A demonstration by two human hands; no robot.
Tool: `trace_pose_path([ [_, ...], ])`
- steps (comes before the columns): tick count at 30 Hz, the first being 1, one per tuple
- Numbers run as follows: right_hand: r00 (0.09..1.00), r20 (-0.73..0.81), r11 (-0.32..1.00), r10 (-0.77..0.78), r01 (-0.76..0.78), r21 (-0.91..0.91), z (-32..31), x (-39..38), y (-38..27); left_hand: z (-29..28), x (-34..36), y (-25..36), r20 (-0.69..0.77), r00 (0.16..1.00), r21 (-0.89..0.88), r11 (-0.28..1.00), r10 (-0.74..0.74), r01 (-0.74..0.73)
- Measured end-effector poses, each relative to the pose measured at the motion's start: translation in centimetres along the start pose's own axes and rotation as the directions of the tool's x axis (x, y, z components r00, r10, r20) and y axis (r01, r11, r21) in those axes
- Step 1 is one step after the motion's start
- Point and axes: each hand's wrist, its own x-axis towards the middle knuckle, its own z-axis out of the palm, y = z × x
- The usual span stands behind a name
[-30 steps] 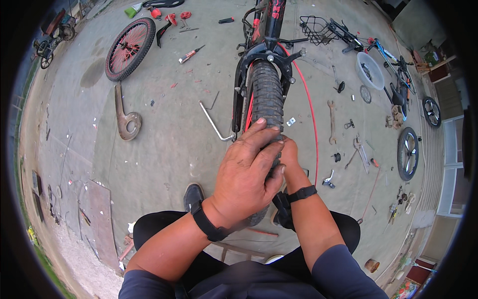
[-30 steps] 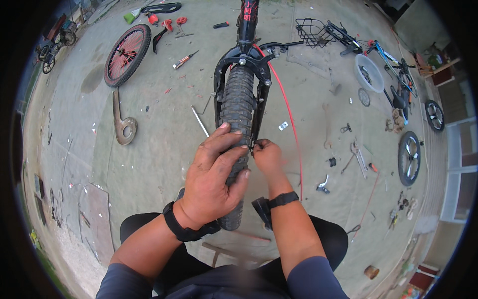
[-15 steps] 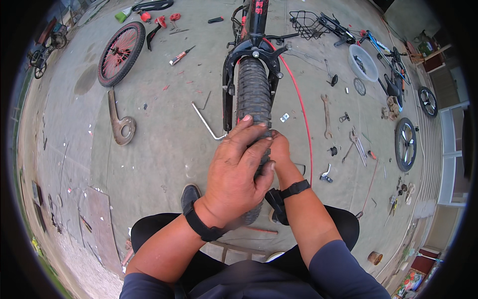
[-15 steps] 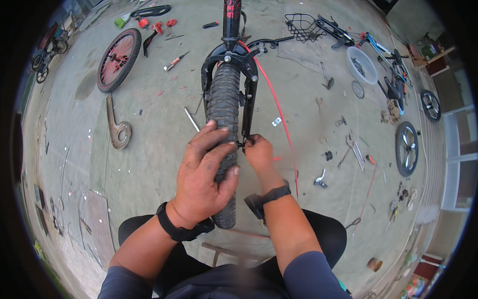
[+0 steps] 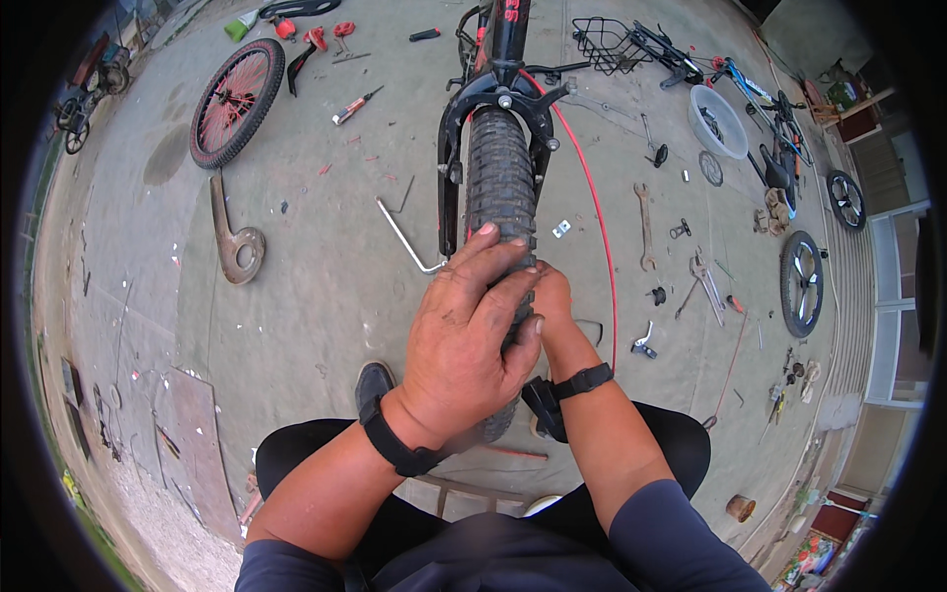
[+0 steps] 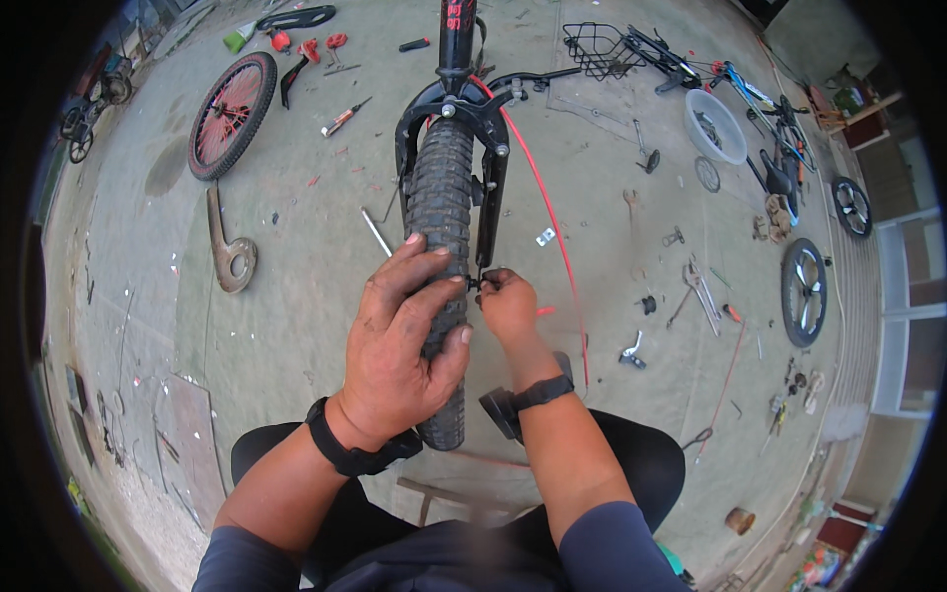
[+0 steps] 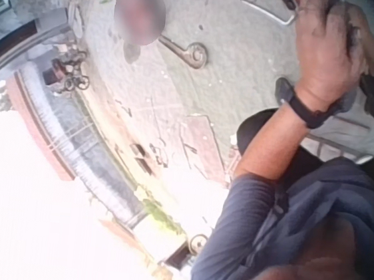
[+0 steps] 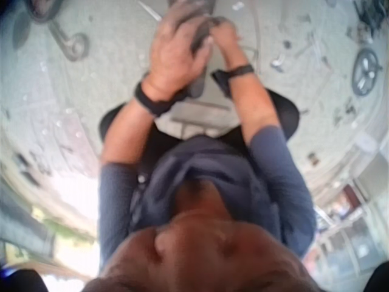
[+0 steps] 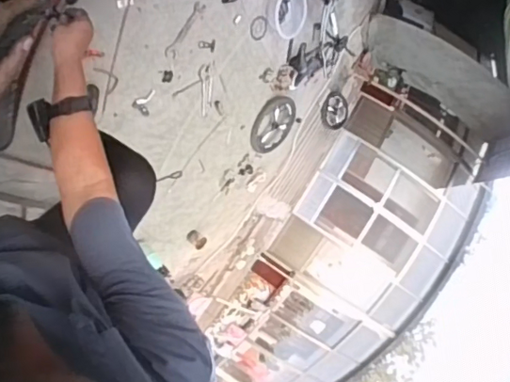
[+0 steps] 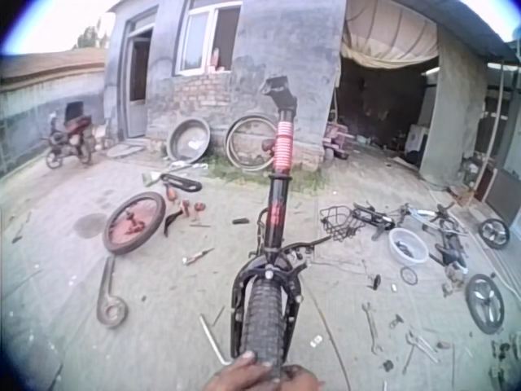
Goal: The person removes the front wheel from a bicycle, then reattaches it to the fork. They insert and tighten the axle nuts by hand to secure the wheel in place.
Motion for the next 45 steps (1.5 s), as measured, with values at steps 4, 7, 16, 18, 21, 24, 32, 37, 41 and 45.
trace_pose_path([
  [4,0.995,0.096,1.000,0.021,-0.023,0.018,-1.5,-0.7,-1.0,0.3,-0.1,-0.1,-0.008,1.000,-0.005,1.000,0.003,-0.003],
  [7,0.989,0.145,0.993,0.032,-0.048,0.104,-1.1,-0.1,0.3,0.2,0.0,-0.2,0.007,1.000,0.022,1.000,0.016,-0.016],
  [16,0.971,0.200,0.935,0.129,-0.186,0.301,-0.6,1.2,1.9,0.3,-0.2,-0.3,0.011,0.999,0.096,0.995,0.040,-0.041],
  [18,0.970,0.203,0.920,0.137,-0.200,0.336,-0.5,1.2,1.9,0.2,-0.2,-0.3,0.021,0.999,0.100,0.994,0.040,-0.041],
  [21,0.964,0.240,0.888,0.117,-0.210,0.409,-0.7,1.5,2.3,0.3,-0.3,-0.3,0.043,0.999,0.122,0.992,0.033,-0.038],
  [24,0.959,0.238,0.863,0.153,-0.247,0.440,-0.2,1.7,2.4,0.0,-0.2,-0.1,0.049,0.999,0.145,0.989,0.024,-0.031],
  [32,0.959,0.245,0.838,0.140,-0.246,0.487,-0.3,1.3,3.1,0.3,-0.5,-0.3,0.052,0.998,0.146,0.989,0.033,-0.040],
  [37,0.921,0.324,0.735,0.216,-0.372,0.567,-1.0,1.1,2.9,0.2,-0.4,-0.2,0.052,0.998,0.163,0.986,0.035,-0.043],
  [41,0.901,0.361,0.602,0.242,-0.431,0.672,-1.4,1.2,3.8,0.2,-0.3,-0.2,0.051,0.998,0.159,0.987,0.031,-0.039],
  [45,0.909,0.358,0.615,0.214,-0.410,0.673,-1.4,1.1,4.0,0.2,-0.3,-0.1,0.053,0.998,0.159,0.987,0.022,-0.030],
])
